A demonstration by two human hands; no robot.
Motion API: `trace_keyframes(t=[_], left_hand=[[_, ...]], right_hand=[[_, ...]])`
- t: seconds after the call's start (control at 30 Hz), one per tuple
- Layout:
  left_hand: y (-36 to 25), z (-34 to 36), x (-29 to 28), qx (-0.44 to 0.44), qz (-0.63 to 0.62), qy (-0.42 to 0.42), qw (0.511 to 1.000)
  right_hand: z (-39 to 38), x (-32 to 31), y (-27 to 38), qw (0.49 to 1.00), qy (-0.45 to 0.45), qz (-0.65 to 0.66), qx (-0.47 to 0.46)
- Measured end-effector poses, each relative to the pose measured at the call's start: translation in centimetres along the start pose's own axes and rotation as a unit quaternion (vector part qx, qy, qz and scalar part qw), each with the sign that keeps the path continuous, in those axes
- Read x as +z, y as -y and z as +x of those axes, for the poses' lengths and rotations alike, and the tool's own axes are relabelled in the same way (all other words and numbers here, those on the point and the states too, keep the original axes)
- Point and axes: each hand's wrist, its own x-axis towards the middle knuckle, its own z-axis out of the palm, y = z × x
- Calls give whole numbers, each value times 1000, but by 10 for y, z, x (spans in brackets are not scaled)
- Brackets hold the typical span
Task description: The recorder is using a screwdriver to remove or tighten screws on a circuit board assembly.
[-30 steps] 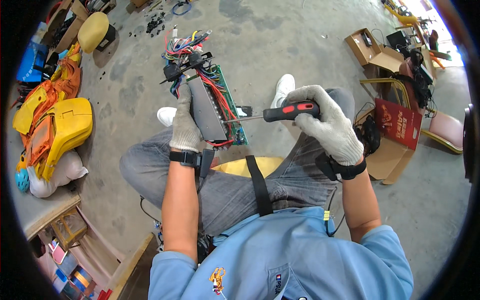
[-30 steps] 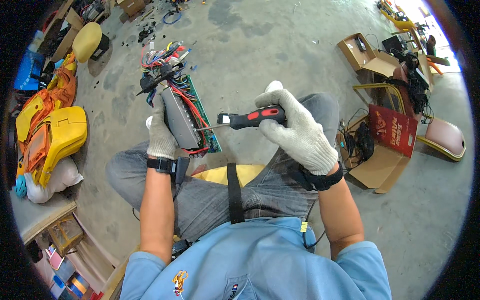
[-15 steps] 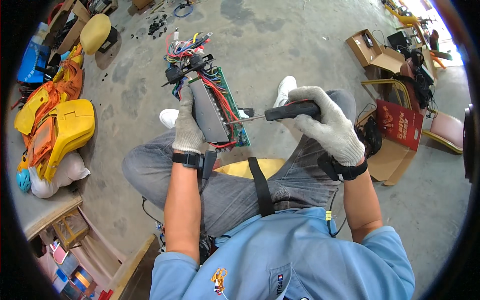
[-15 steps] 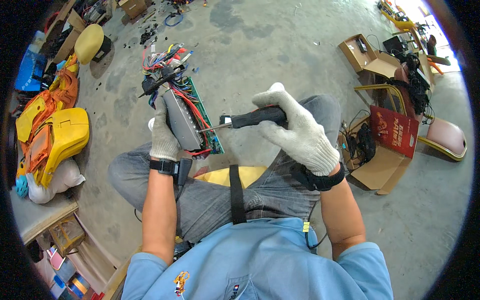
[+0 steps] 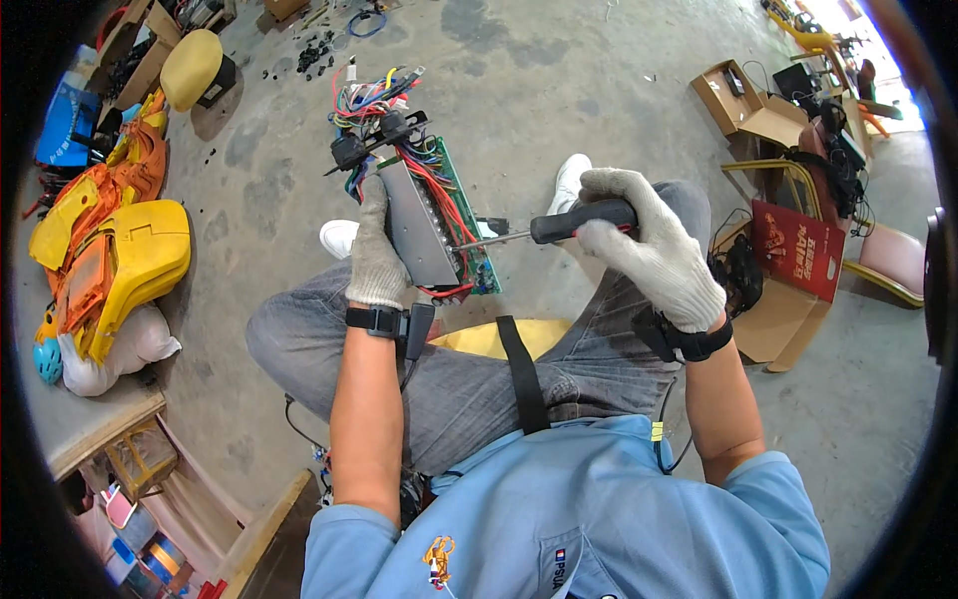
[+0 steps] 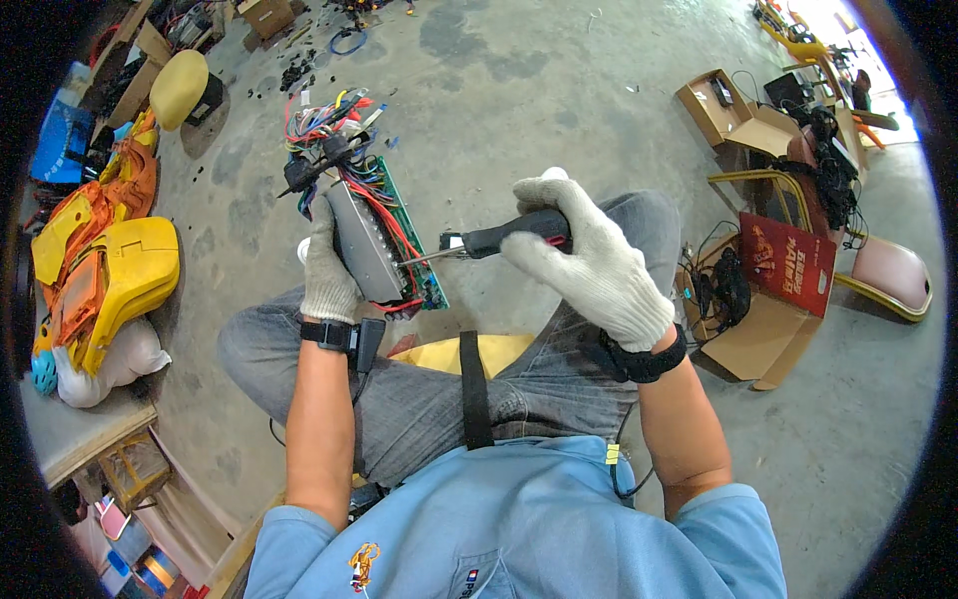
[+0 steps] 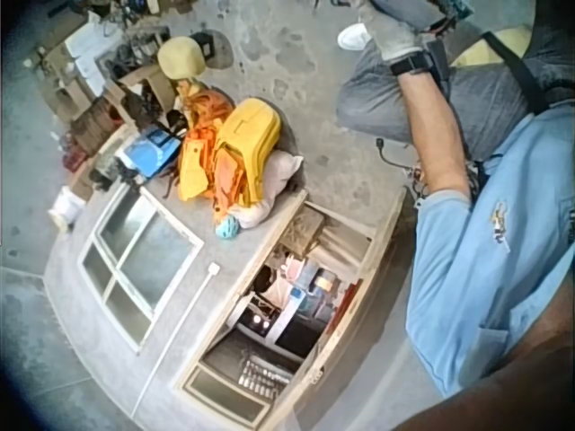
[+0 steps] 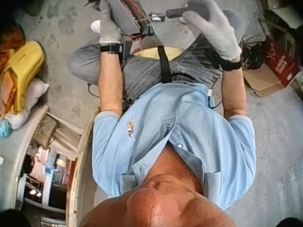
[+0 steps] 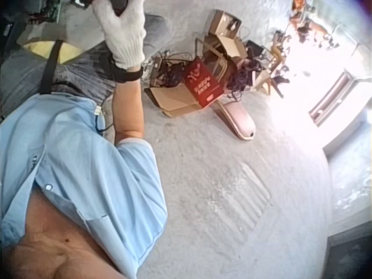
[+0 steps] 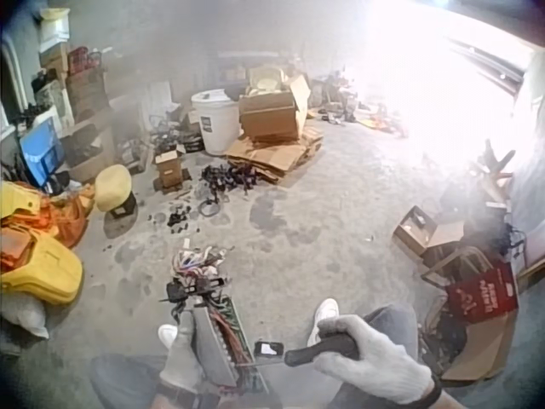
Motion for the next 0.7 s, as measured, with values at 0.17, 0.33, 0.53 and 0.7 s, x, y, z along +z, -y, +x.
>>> trace_keyframes(t=[0.17,0.33,0.53,0.7], left_hand=[[-3,-5,5,3,-26,17,1000],[-3,-4,5,-16,-41,27,999],[-7,-8,7,-38,-52,53,996],[1,4,-3,5,-29,33,999]], right_hand=[[6,-10,-2,981,81,70,162],[1,-5,-15,999,20,44,10],[5,-8,10,975,63,88,193],[3,-9,-8,985,73,98,120]])
